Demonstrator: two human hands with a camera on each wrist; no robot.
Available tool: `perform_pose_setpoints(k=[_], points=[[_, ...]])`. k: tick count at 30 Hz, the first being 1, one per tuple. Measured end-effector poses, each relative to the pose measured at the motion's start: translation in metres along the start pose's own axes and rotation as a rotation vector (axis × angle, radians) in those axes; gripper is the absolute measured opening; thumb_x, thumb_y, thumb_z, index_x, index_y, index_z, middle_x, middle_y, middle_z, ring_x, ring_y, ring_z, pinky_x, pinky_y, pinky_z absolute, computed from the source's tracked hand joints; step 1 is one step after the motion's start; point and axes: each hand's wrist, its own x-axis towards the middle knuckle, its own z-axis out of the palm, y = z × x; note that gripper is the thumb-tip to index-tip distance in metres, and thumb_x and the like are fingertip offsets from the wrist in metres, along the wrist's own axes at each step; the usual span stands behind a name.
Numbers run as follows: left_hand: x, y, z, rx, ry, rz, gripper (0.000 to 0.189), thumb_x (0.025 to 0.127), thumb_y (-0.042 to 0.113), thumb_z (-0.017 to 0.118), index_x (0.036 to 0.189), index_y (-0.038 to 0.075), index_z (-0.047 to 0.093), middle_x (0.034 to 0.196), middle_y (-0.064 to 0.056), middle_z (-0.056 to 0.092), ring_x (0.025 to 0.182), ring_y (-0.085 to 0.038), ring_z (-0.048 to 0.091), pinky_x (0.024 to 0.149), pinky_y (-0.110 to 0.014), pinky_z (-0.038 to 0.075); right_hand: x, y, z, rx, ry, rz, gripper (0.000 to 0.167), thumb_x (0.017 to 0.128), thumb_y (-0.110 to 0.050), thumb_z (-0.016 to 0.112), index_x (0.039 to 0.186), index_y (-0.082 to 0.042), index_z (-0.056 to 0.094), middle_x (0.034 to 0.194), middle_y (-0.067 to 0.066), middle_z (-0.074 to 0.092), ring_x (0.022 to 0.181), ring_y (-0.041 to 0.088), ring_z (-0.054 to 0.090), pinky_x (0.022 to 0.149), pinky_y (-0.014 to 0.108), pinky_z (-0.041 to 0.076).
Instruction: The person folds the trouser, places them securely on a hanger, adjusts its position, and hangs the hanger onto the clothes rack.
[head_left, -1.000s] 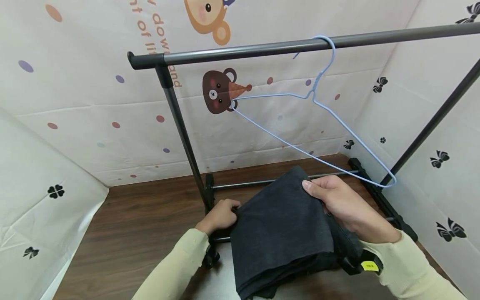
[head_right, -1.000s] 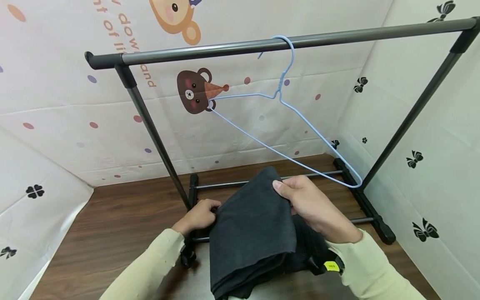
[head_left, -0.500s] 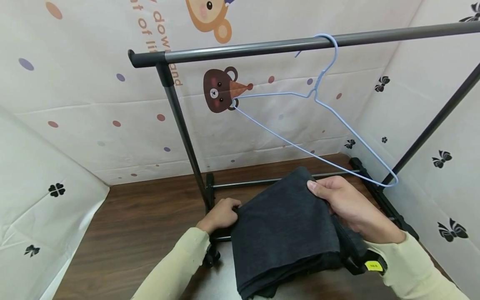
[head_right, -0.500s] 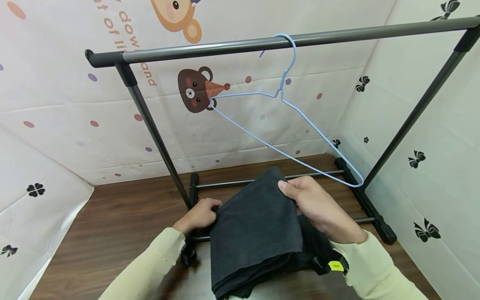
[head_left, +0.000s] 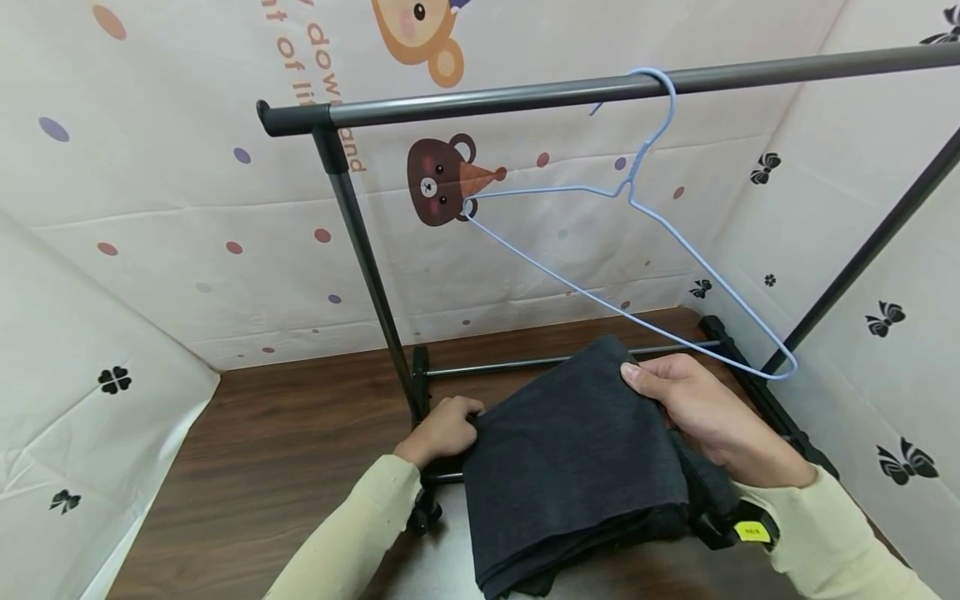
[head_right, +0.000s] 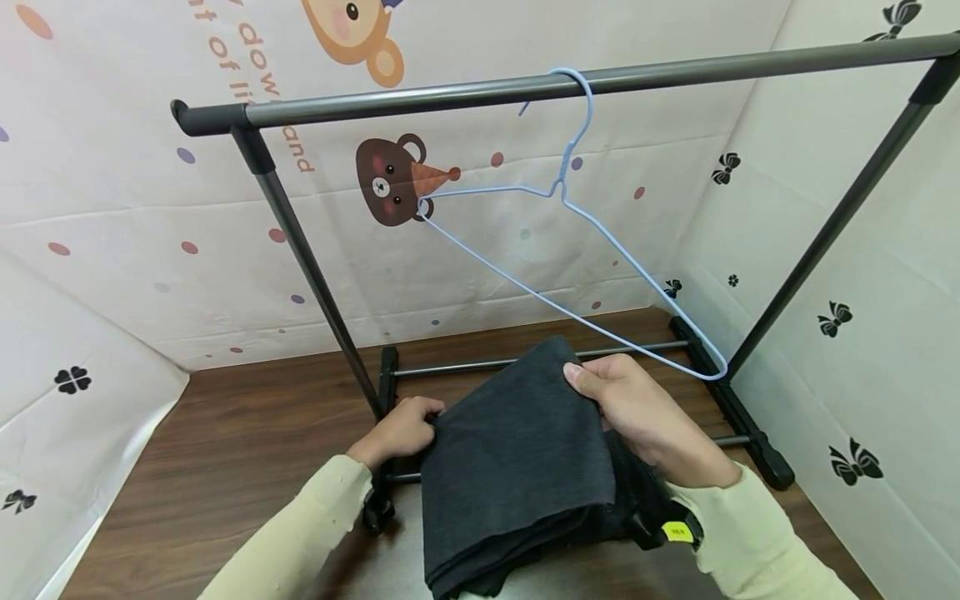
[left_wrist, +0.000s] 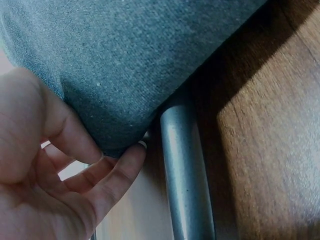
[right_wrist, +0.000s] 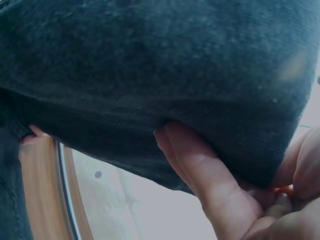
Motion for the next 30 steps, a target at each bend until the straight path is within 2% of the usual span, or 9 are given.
perform_pose_setpoints(k=[10, 15, 23, 30], points=[[0.0, 0.002, 0.002, -0.002, -0.003, -0.013, 0.027, 0.081, -0.007, 0.048, 0.077, 0.016, 0.061, 0.072, 0.003, 0.053, 0.064, -0.015, 0.046, 0.062, -0.027, 0.04, 0.001, 0.007, -0.005, 0.047, -0.004, 0.037, 0.041, 0.113, -0.029, 0.045, 0.12, 0.004, 0.069, 0.09, -0.002, 0.076, 0.078, 0.014, 0.074, 0.071, 0.034, 0.064], [0.0, 0.003, 0.002, -0.005, -0.006, -0.023, 0.027, 0.081, -0.007, 0.048, 0.077, 0.017, 0.061, 0.071, 0.004, 0.052, 0.064, -0.013, 0.046, 0.061, -0.026, 0.04, 0.001, 0.009, -0.007, 0.027, 0.008, 0.044, 0.043, 0.114, -0.029, 0.045, 0.125, 0.007, 0.067, 0.091, -0.002, 0.076, 0.079, 0.015, 0.074, 0.071, 0.035, 0.064], [0.0, 0.006, 0.002, -0.008, -0.011, -0.015, 0.029, 0.084, -0.007, 0.047, 0.07, 0.018, 0.049, 0.063, 0.005, 0.039, 0.057, -0.013, 0.032, 0.057, -0.026, 0.032, -0.002, 0.012, -0.011, 0.02, 0.03, 0.084, 0.043, 0.113, -0.03, 0.045, 0.119, 0.005, 0.069, 0.091, 0.001, 0.076, 0.08, 0.016, 0.074, 0.072, 0.037, 0.063], [-0.001, 0.009, 0.003, -0.016, -0.014, -0.023, 0.029, 0.084, -0.008, 0.046, 0.07, 0.017, 0.049, 0.062, 0.003, 0.039, 0.056, -0.014, 0.031, 0.058, -0.027, 0.031, -0.002, 0.017, -0.015, 0.034, 0.031, 0.086, 0.042, 0.113, -0.03, 0.045, 0.117, 0.003, 0.07, 0.09, 0.0, 0.075, 0.079, 0.016, 0.073, 0.071, 0.036, 0.063]])
